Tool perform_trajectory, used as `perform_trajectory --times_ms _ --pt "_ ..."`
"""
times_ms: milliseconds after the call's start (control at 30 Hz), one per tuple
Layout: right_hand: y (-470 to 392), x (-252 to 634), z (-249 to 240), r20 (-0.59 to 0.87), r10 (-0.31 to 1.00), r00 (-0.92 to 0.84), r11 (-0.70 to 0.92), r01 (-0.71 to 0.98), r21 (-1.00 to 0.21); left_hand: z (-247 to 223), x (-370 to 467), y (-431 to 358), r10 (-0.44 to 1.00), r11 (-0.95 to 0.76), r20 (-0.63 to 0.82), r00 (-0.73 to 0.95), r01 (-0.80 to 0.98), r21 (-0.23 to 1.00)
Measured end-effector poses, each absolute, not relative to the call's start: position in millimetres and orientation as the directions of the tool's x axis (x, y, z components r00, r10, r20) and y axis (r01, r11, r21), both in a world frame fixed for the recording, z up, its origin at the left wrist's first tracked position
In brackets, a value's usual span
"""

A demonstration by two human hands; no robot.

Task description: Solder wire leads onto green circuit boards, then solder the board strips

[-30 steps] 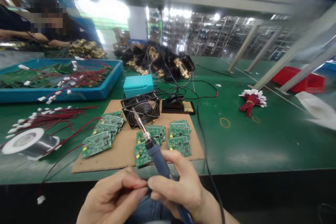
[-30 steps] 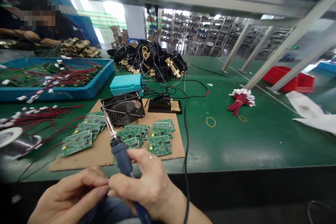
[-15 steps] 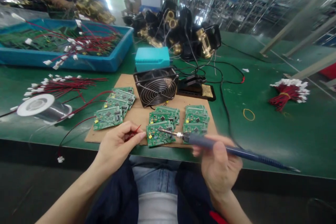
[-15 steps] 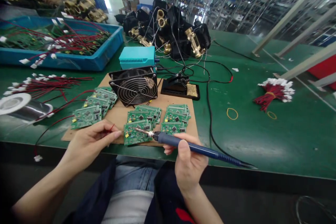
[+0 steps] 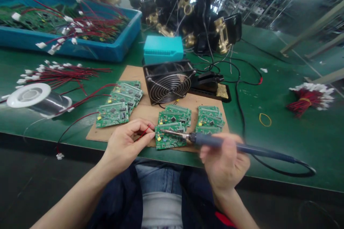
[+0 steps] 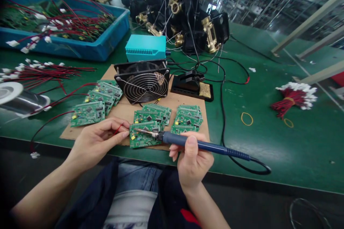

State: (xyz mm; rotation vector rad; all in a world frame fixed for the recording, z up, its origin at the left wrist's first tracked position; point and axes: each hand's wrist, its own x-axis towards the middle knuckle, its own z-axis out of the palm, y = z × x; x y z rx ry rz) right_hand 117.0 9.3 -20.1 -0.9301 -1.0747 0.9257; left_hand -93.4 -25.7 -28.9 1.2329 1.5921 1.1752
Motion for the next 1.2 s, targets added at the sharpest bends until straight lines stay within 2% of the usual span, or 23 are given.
perform_trajectory --times_ms 400,1200 --pt "10.2 116.2 -18.4 0.304 0.926 0.225 0.327 -0.071 -0.942 -23.4 -94.4 -24.2 0.974 0.136 -0.088 -0.207 0.233 0.963" --pt "10.3 117.0 -21.1 0.292 0.939 0.183 0.312 -0.093 -0.946 -22.7 -93.3 -23.0 0.974 0.136 -0.085 -0.209 0.243 0.960"
